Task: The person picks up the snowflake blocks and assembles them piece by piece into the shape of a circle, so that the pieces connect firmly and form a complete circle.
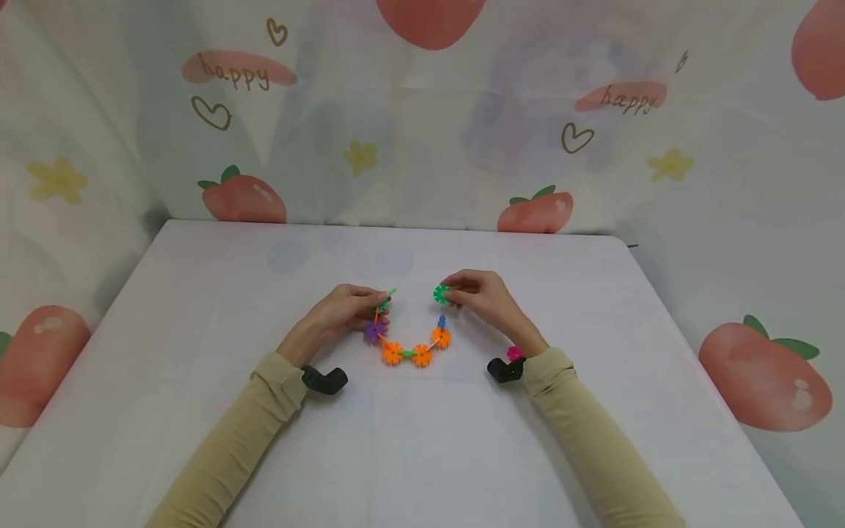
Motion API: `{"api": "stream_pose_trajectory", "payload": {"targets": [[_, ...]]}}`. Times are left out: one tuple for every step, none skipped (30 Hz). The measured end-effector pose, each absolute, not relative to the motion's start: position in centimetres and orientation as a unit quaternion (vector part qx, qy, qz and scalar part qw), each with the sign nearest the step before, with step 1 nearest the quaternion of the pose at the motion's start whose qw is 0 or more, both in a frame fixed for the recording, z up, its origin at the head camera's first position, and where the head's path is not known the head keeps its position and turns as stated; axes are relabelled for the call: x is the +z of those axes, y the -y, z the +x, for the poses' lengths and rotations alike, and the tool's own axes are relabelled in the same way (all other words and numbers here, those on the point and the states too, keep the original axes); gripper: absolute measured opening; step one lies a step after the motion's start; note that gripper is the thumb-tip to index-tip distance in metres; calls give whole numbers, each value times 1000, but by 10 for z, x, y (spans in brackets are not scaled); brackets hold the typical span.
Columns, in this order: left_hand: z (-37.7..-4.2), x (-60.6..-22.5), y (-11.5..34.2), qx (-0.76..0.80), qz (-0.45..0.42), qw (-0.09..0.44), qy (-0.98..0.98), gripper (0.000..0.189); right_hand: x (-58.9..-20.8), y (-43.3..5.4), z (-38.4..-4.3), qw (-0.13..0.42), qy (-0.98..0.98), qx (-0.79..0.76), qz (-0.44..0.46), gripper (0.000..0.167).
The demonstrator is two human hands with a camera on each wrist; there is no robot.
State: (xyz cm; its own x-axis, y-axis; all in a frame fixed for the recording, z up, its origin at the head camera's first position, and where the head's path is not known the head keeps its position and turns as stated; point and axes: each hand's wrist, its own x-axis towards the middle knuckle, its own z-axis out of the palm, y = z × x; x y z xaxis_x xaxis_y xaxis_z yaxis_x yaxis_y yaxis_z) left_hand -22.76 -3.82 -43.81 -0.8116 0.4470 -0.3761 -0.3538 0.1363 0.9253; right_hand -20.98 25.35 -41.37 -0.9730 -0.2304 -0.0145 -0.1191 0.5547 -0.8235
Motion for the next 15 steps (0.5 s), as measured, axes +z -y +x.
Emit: {"api": "stream_pose_trajectory", "payload": {"targets": [[-228,-438,38,655,31,305,-690,46,-414,-250,-211,60,-877,-466,-102,20],[-228,-438,38,655,29,305,-691,46,-414,-247,-212,60,-874,-470,-107,20],[-228,-438,38,655,27,305,-691,46,-414,-244,-213,59,-872,-473,-111,19],[-228,-439,38,656,26,305,-690,46,-414,-241,-215,59,-870,-475,-116,20],[-228,-439,38,657,26,305,-688,46,-414,-237,-216,59,-868,-479,-120,20],[-228,-439,38,658,26,305,-688,46,-414,-234,-217,60,-865,-483,-122,20],[-228,-440,38,659,25,306,-687,46,-414,-231,-219,61,-863,-486,-123,20],[-229,-440,38,661,26,307,-685,45,-414,-227,-220,62,-862,-487,-125,20],[-229,-440,38,662,26,307,-683,45,-414,-224,-222,63,-862,-487,-126,20],[-229,-441,38,663,26,308,-682,45,-414,-222,-223,64,-861,-488,-127,21],[-229,-441,38,664,27,308,-681,44,-415,-219,-223,64,-862,-487,-127,21],[-229,-441,38,665,26,309,-680,44,-415,-217,-224,64,-863,-485,-128,21],[-230,-442,37,666,26,310,-678,44,-415,-215,-225,63,-864,-483,-128,21],[-230,-442,37,667,27,310,-676,43,-416,-214,-225,62,-865,-481,-128,21],[-230,-443,37,669,29,310,-675,43,-417,-212,-226,60,-866,-480,-128,21]]}}
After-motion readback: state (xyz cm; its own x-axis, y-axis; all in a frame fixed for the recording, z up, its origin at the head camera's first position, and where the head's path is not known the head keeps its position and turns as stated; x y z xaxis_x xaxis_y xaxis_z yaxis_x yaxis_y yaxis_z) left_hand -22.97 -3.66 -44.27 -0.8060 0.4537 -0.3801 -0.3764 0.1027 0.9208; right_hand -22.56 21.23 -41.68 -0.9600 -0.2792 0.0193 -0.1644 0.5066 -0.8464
